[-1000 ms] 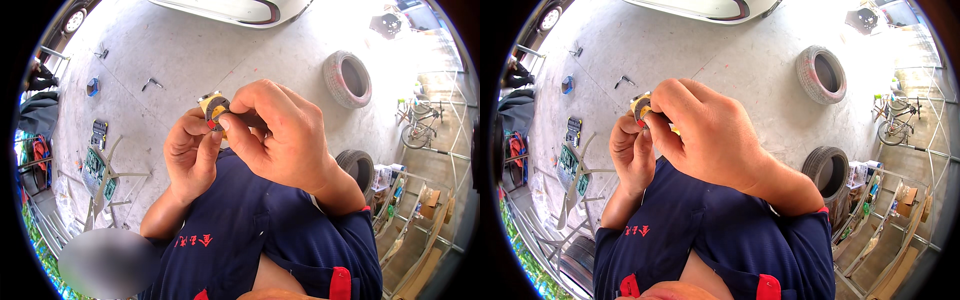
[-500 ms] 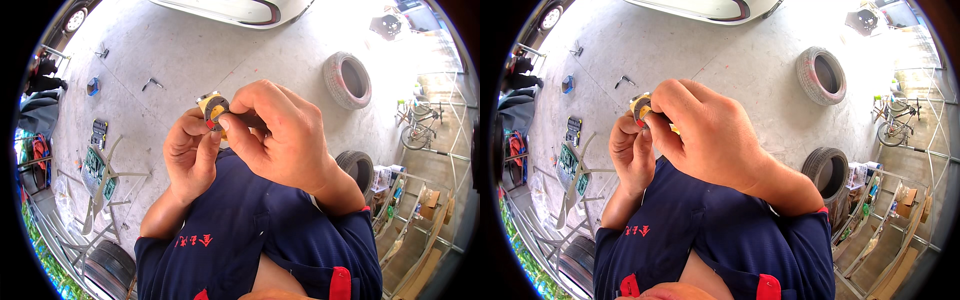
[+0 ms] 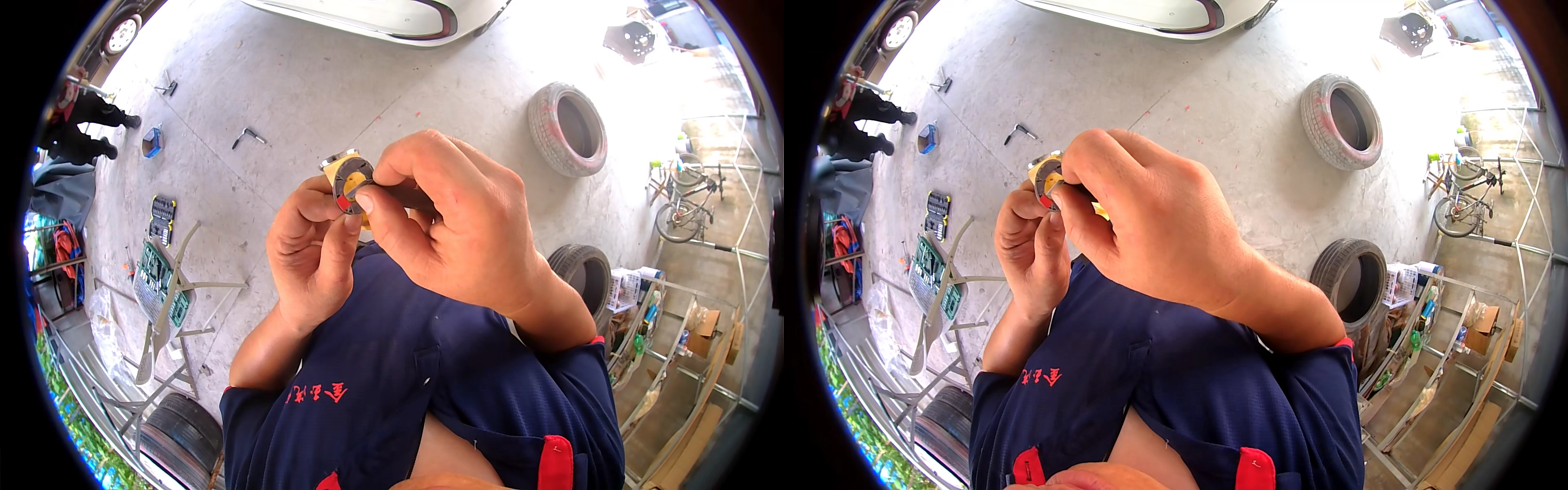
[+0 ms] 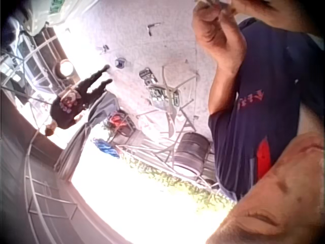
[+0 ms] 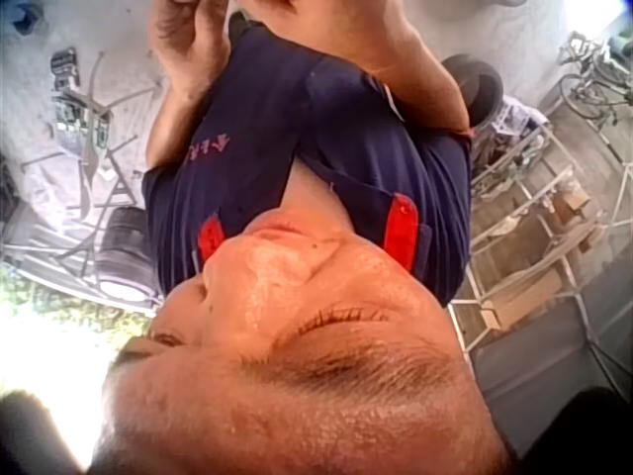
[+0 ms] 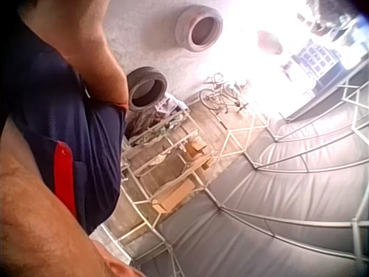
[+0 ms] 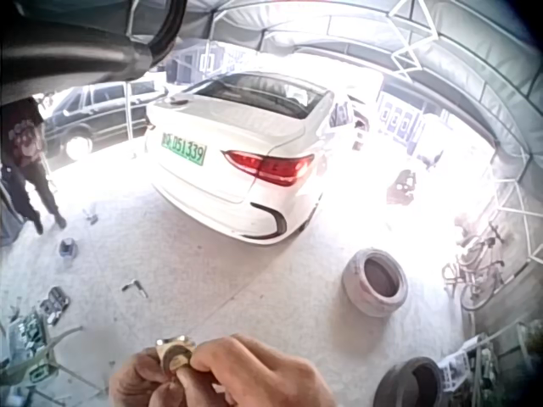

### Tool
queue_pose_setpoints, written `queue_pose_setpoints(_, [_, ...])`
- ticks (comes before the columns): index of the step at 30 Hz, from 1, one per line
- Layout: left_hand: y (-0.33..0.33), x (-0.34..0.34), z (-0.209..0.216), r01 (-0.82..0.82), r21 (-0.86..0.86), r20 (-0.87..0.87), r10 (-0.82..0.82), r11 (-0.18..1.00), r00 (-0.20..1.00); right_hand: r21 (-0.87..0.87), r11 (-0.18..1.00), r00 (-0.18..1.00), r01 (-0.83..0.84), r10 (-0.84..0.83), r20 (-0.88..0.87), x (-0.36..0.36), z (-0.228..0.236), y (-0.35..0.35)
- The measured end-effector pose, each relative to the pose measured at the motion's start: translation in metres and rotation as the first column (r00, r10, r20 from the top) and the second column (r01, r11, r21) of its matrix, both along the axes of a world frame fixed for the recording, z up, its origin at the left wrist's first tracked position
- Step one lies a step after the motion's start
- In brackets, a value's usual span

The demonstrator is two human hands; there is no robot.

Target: The person uses a small flat tool to pry a circular component out of a small plastic housing.

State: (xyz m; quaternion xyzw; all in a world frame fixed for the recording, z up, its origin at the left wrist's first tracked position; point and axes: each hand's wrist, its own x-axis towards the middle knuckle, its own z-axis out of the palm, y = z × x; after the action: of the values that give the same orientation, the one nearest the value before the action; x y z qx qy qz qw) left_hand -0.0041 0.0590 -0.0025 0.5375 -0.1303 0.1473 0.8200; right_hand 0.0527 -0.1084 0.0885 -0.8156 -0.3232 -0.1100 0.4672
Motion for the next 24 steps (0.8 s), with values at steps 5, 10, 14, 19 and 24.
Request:
queue_pose_setpoints(5, [-0.0007, 0.001, 0.0004, -0.005, 0.012, -0.002, 0.005, 1.0, 1.0, 0.011, 1.0, 1.0, -0.01, 0.01, 0.01, 0.0029, -0.0023, -0.0013])
queue_pose_setpoints(10, [-0.0008, 0.0002, 0.0023, 0.005, 0.005, -0.016, -0.005, 1.0, 1.0, 0.007, 1.0, 0.999, -0.02, 0.02, 0.04, 0.0029, -0.0002, -0.002])
queue_pose_setpoints(14, [0.0011, -0.0005, 0.0013, 0.001, 0.054, 0.0, -0.001, 0.999, 1.0, -0.029, 0.999, 0.998, -0.029, 0.031, 0.06, 0.0003, 0.0011, -0.0026])
queue_pose_setpoints(19, [0.0013, -0.0017, 0.0053, -0.003, 0.097, -0.01, 0.003, 0.995, 1.0, -0.093, 0.995, 0.982, -0.037, 0.053, 0.179, 0.0012, -0.002, -0.0029])
queue_pose_setpoints(24, [0.004, -0.0035, 0.0023, -0.048, 0.189, 0.025, 0.044, 0.981, 0.999, -0.172, 0.984, 0.988, -0.04, 0.065, 0.14, -0.0034, 0.0023, -0.0044])
